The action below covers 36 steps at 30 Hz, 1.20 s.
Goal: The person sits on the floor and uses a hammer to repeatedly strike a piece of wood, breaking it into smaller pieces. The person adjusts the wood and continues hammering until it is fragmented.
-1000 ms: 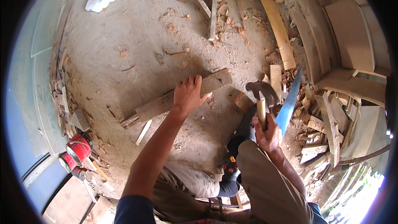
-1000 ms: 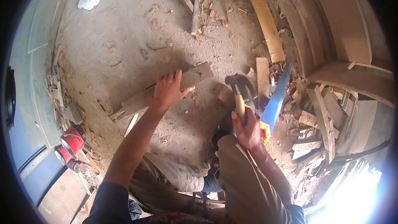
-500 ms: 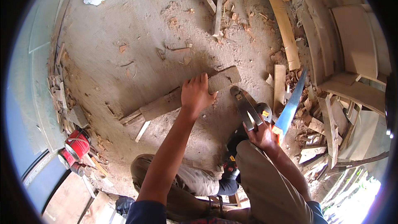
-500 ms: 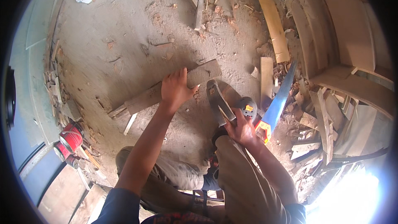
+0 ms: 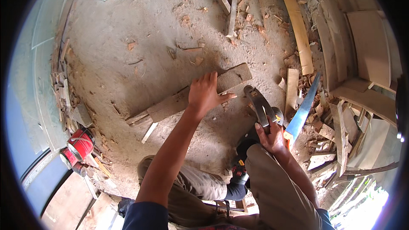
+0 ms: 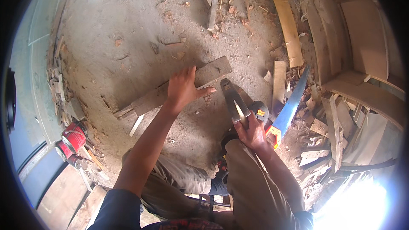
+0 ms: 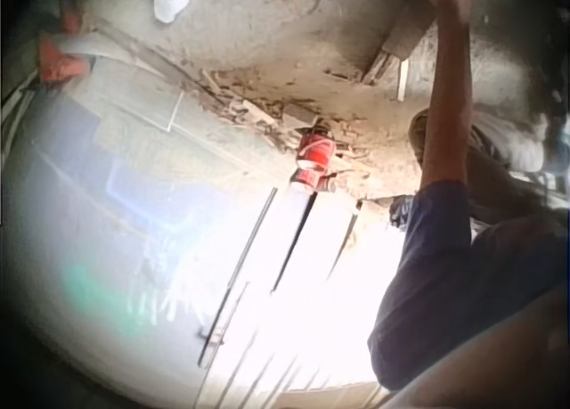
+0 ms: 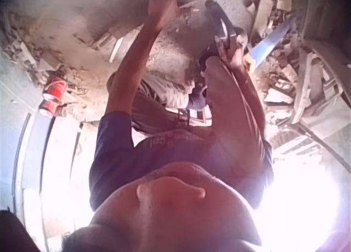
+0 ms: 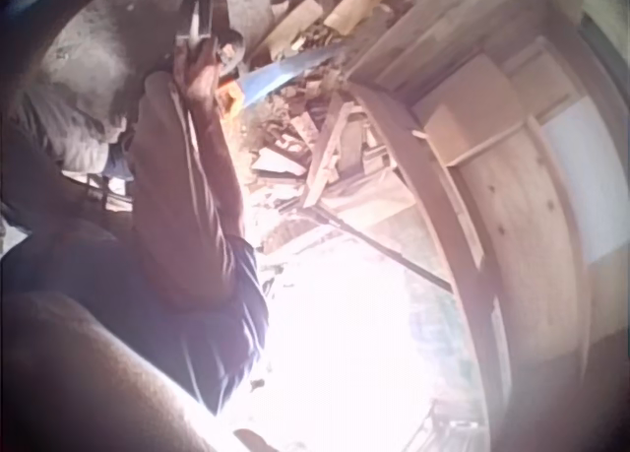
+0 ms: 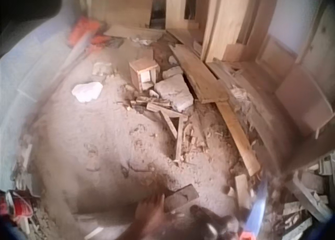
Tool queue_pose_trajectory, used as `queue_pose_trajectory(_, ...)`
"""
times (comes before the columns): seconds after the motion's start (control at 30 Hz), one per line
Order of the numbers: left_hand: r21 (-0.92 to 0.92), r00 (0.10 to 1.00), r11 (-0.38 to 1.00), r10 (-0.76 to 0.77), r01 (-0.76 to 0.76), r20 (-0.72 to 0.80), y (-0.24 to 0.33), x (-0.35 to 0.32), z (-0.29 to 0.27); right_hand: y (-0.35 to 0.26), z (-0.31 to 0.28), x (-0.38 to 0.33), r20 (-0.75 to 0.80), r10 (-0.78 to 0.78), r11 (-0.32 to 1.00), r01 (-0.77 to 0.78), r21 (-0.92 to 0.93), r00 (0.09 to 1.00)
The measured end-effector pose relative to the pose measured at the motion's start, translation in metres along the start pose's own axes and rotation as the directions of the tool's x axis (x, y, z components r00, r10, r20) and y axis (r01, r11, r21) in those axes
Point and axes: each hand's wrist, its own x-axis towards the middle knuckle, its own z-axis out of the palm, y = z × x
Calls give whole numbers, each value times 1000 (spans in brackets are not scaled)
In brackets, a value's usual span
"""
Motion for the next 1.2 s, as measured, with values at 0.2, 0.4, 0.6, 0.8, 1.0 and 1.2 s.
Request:
queue_pose_trajectory(0.2,1,994,1000,12,-12,-107,0,-12,14,-3,6,2,-137,-161,986,165,15,977)
queue_pose_trajectory(0.4,-12,995,1000,21,-23,-96,4,-8,13,7,-1,0,-42,-130,989,127,-73,991)
queue_pose_trajectory(0.6,63,998,998,-15,18,-62,8,-5,9,25,-1,15,59,-51,981,61,-185,997)
queue_pose_trajectory(0.8,18,995,996,-89,88,54,7,-5,7,20,-6,10,-8,-280,949,278,150,960)
queue_pose_trajectory(1.0,42,999,998,-53,53,-1,10,-2,14,28,-2,42,-60,-189,936,161,-314,980)
queue_pose_trajectory(1.2,54,997,995,-83,82,11,9,-2,7,-27,-31,12,-3,-539,842,538,-19,843)
